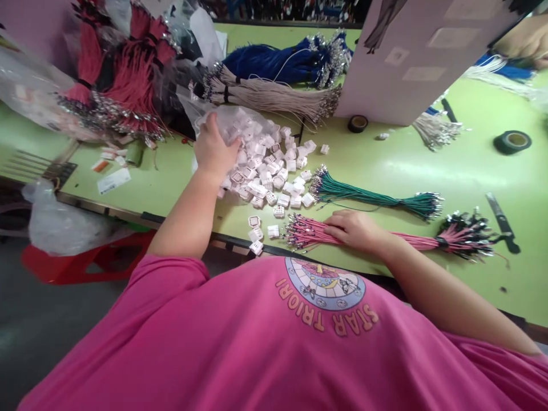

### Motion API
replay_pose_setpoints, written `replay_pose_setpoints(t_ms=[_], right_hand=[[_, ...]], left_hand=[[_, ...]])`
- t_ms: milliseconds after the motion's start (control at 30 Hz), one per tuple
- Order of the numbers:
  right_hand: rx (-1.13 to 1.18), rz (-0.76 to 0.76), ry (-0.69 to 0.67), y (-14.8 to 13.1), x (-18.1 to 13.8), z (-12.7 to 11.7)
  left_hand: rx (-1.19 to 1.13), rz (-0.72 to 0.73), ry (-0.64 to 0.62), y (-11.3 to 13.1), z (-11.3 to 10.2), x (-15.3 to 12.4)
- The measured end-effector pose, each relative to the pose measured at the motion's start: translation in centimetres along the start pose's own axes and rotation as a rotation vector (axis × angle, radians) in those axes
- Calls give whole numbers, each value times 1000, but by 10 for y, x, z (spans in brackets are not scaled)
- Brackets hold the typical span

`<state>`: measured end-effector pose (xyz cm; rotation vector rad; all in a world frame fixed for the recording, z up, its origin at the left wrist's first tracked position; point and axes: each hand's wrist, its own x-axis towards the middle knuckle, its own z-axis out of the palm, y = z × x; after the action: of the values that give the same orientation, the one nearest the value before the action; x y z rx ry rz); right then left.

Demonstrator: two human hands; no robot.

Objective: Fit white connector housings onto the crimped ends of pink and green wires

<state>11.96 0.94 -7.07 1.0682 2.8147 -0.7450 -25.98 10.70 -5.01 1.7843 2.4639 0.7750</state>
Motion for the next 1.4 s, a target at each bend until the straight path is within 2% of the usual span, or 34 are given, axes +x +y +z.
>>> replay_pose_setpoints(t_ms=[133, 200, 267, 300, 333, 367, 400, 433, 500, 567, 700, 800, 900, 1033, 1100, 1167, 1267, 1400], right_hand=[[118, -23, -55, 1, -7, -8], [199, -15, -81, 7, -7, -16], [217, 55, 40, 18, -2, -26], [177, 115, 167, 25, 2, -31], [105, 195, 288, 32, 8, -35], [7, 259, 346, 38, 14, -39], [-80, 295, 336, 44, 20, -41], [-145, 307, 272, 48, 26, -41], [-216, 322, 155, 53, 33, -40], [-236, 321, 104, 52, 34, -35], [-280, 295, 91, 48, 26, -28], [-328, 309, 92, 42, 21, -27], [-345, 349, 128, 34, 19, -27], [-324, 354, 251, 28, 19, -27], [-299, 321, 296, 28, 21, -25], [-285, 293, 285, 29, 25, -22], [-277, 283, 250, 30, 31, -18], [-168, 289, 351, 31, 25, -26]], left_hand=[[-22, -6, 13, -14, -11, 15], [-1, 115, 74, -18, -26, 3], [-36, 535, 208, -19, -41, -27], [-114, 760, 202, -19, -46, -47], [-173, 935, 59, -18, -49, -69], [-189, 1116, -144, -17, -50, -91], [-154, 1219, -325, -16, -47, -111], [-128, 1264, -430, -15, -42, -128], [-90, 1252, -528, -16, -27, -149], [-63, 1141, -526, -19, -12, -151], [-51, 883, -484, -20, 2, -128], [-79, 768, -459, -2, 0, -117], [-57, 859, -460, 34, 3, -118], [6, 1040, -554, 84, 23, -125], [75, 1038, -586, 100, 32, -124], [78, 1002, -639, 107, 33, -119], [-125, 848, -722, 112, 18, -105], [-621, 409, -834, 121, -4, -96]])
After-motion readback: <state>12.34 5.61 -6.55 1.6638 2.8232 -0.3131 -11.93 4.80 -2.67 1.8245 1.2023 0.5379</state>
